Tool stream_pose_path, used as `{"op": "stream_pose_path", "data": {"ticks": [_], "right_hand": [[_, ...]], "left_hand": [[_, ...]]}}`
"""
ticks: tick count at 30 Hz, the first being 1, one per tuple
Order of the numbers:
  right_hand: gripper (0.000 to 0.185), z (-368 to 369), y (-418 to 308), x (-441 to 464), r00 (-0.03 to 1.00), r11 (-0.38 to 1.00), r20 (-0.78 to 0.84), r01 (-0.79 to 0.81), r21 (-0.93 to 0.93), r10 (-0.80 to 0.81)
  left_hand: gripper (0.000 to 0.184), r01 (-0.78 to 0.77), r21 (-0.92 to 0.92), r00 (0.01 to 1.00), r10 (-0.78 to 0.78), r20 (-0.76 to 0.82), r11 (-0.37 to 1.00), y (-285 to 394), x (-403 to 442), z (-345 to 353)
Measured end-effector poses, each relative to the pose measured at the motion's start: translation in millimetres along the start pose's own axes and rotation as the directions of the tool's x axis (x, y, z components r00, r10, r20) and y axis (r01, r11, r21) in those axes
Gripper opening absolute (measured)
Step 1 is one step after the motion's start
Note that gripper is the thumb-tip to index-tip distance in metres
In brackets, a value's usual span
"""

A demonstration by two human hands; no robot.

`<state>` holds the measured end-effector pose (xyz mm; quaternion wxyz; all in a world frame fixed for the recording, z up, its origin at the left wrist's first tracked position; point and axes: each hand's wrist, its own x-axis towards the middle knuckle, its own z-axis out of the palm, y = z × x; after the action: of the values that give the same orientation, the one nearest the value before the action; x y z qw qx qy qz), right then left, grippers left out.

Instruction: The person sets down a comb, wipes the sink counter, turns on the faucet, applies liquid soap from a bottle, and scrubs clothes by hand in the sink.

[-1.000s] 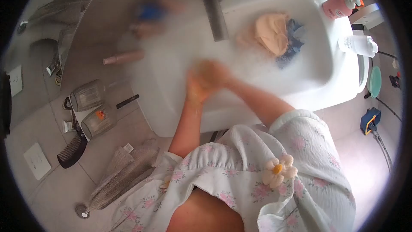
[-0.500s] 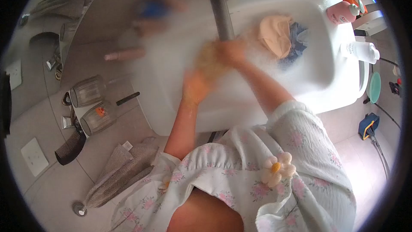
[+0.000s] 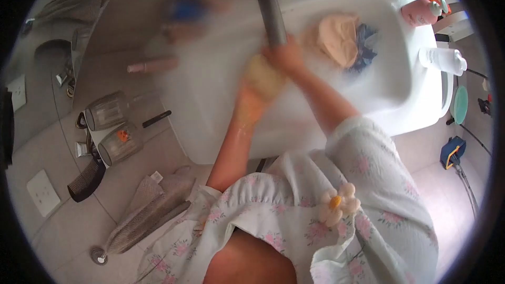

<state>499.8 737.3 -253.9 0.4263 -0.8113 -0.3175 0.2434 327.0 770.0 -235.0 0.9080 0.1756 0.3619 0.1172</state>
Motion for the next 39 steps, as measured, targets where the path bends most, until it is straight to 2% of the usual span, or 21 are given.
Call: {"op": "stream_pose_path", "data": {"ticks": [2,3,5,6,7,9,12,13,14,18,21,22,24,26,28,29,31,32,34,37,39], "right_hand": [[0.035,-12.7,-32.5,-24.8,0.961,0.98,0.261,-0.042,-0.194,0.092],[0.034,-2.5,-36.6,-47.7,0.918,0.996,0.393,-0.03,-0.082,0.06],[0.031,24.5,-46.4,-92.7,0.924,0.988,0.361,0.148,-0.043,-0.123],[0.032,25.9,-68.0,-108.4,0.856,0.958,0.515,0.179,-0.224,-0.039],[0.027,11.0,-97.0,-119.7,0.879,0.906,0.391,0.371,-0.204,-0.272],[0.023,10.7,-96.1,-117.7,0.879,0.863,0.21,0.467,-0.193,-0.429],[0.021,7.6,-54.2,-45.2,0.98,0.988,0.147,0.145,-0.048,-0.137],[0.022,-9.6,-43.5,-17.7,0.98,0.99,0.143,0.128,0.061,-0.136],[0.026,-13.5,-37.4,-1.0,0.988,0.997,0.138,-0.056,-0.06,0.064],[0.028,-43.6,-20.1,7.8,0.946,0.942,-0.003,0.324,0.086,-0.325],[0.026,-106.3,-35.3,-8.2,0.805,0.79,-0.052,0.564,-0.238,-0.591],[0.027,-113.1,-21.7,-12.8,0.85,0.83,0.102,0.527,-0.182,-0.517],[0.031,-114.7,5.3,-19.9,0.844,0.903,0.406,0.42,-0.093,-0.351],[0.039,-95.8,-5.8,-12.0,0.841,0.899,0.5,0.367,-0.241,-0.209],[0.047,-62.1,-7.3,-9.5,0.883,0.974,0.456,0.19,-0.123,-0.115],[0.051,-37.9,0.6,-8.1,0.924,0.995,0.374,0.048,0.086,-0.077],[0.057,-9.9,-16.6,-5.5,0.935,0.997,0.35,-0.039,-0.072,0.062],[0.06,2.3,-36.4,-10.3,0.916,0.899,0.366,0.016,-0.437,0.162],[0.058,17.6,-66.0,-42.1,0.901,0.995,0.432,-0.001,-0.098,0.043],[0.046,8.9,-109.7,-82.2,0.873,0.948,0.399,0.318,-0.028,-0.281],[0.04,4.9,-122.6,-101.4,0.852,0.884,0.354,0.451,-0.121,-0.386]], "left_hand": [[0.077,0.062,-0.079,0.998,-0.06,0.028,0.995,5.0,-15.0,1.7],[0.08,0.106,-0.131,0.994,-0.102,0.037,0.986,8.2,-25.4,2.4],[0.076,0.203,-0.185,0.964,-0.162,0.213,0.962,13.5,-12.3,-18.3],[0.074,0.244,-0.212,0.939,-0.175,0.297,0.946,14.2,-3.3,-32.9],[0.07,0.226,-0.217,0.941,-0.155,0.301,0.95,13.7,-0.8,-35.8],[0.061,0.13,-0.208,0.969,-0.081,0.232,0.969,6.3,4.9,-28.9],[0.047,-0.101,-0.141,0.994,0.105,0.022,0.985,-10.2,11.3,12.6],[0.048,-0.058,-0.106,0.996,0.05,-0.075,0.993,-4.0,-1.7,37.7],[0.049,-0.008,-0.072,0.986,-0.004,-0.166,0.997,2.7,-11.2,58.9],[0.049,-0.147,0.433,0.961,0.233,-0.151,0.889,22.9,-20.1,-1.0],[0.052,0.072,0.798,0.925,0.26,-0.278,0.598,59.1,-46.4,-53.1],[0.052,0.167,0.862,0.914,0.253,-0.318,0.479,62.1,-49.4,-64.7],[0.055,0.07,0.945,0.875,0.435,-0.212,0.32,44.8,-43.1,-94.8],[0.058,0.044,0.94,0.835,0.504,-0.22,0.337,31.1,-32.6,-88.2],[0.06,0.078,0.837,0.808,0.458,-0.372,0.542,22.9,-25.4,-42.7],[0.062,0.039,0.728,0.849,0.362,-0.386,0.684,26.2,-26.6,-19.5],[0.067,0.0,0.438,0.924,0.168,-0.344,0.899,34.8,-25.2,17.9],[0.067,-0.021,0.372,0.969,0.111,-0.22,0.928,35.6,-13.2,11.7],[0.064,-0.031,0.198,1.0,0.029,0.011,0.98,35.2,5.5,-4.9],[0.055,0.039,-0.14,0.969,-0.004,0.247,0.989,51.3,-5.4,-5.5],[0.048,0.062,-0.211,0.995,-0.043,0.094,0.975,45.3,-0.5,-4.0]]}}
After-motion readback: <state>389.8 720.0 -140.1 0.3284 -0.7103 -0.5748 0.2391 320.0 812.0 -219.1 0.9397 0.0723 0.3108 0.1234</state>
